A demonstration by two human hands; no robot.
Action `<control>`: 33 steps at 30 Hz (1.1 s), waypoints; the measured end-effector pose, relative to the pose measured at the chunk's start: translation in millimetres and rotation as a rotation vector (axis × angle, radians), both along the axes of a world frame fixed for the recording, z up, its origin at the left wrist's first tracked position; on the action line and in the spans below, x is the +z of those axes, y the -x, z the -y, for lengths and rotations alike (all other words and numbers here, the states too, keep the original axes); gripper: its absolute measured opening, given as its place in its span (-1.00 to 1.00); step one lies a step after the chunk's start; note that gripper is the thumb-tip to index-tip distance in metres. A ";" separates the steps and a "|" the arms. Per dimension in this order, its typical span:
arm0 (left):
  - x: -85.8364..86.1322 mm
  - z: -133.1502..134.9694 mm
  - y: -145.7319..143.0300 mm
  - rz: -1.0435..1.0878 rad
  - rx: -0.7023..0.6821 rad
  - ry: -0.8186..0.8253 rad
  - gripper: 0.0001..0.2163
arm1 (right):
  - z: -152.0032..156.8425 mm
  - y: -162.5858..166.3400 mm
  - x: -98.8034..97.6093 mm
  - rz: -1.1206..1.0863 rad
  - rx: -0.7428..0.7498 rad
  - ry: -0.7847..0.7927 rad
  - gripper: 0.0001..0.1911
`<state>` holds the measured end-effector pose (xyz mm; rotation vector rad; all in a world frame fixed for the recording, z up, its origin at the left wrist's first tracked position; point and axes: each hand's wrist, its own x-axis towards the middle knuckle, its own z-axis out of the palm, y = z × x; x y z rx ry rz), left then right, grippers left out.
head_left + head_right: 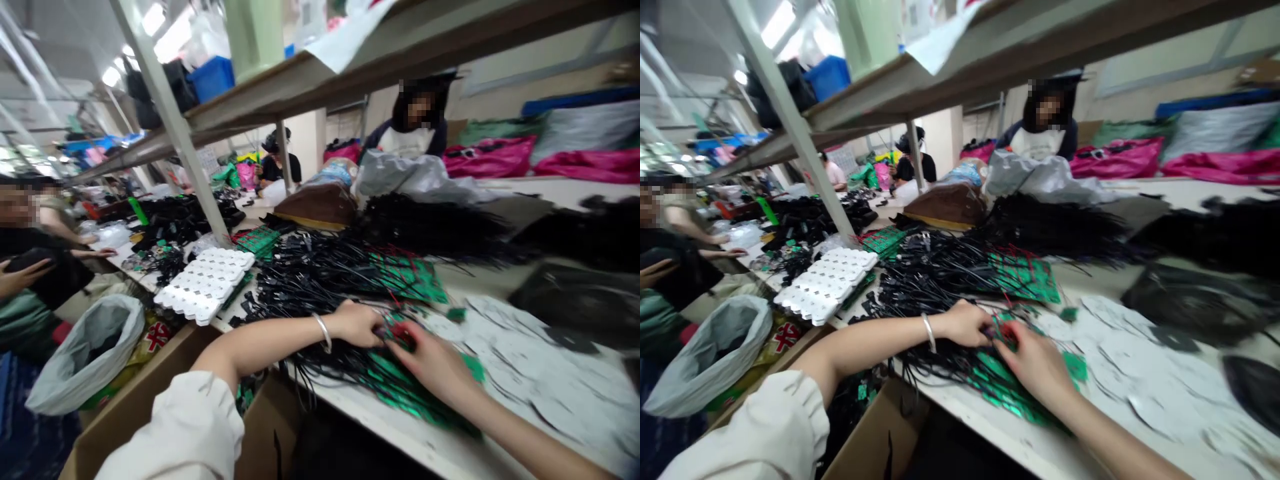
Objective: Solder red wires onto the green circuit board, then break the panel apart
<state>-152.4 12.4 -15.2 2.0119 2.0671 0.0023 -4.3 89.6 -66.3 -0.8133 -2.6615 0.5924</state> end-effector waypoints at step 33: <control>-14.3 60.0 -37.2 -0.470 -0.199 -0.186 -0.62 | -4.9 -88.0 11.7 0.250 -0.208 0.435 -0.78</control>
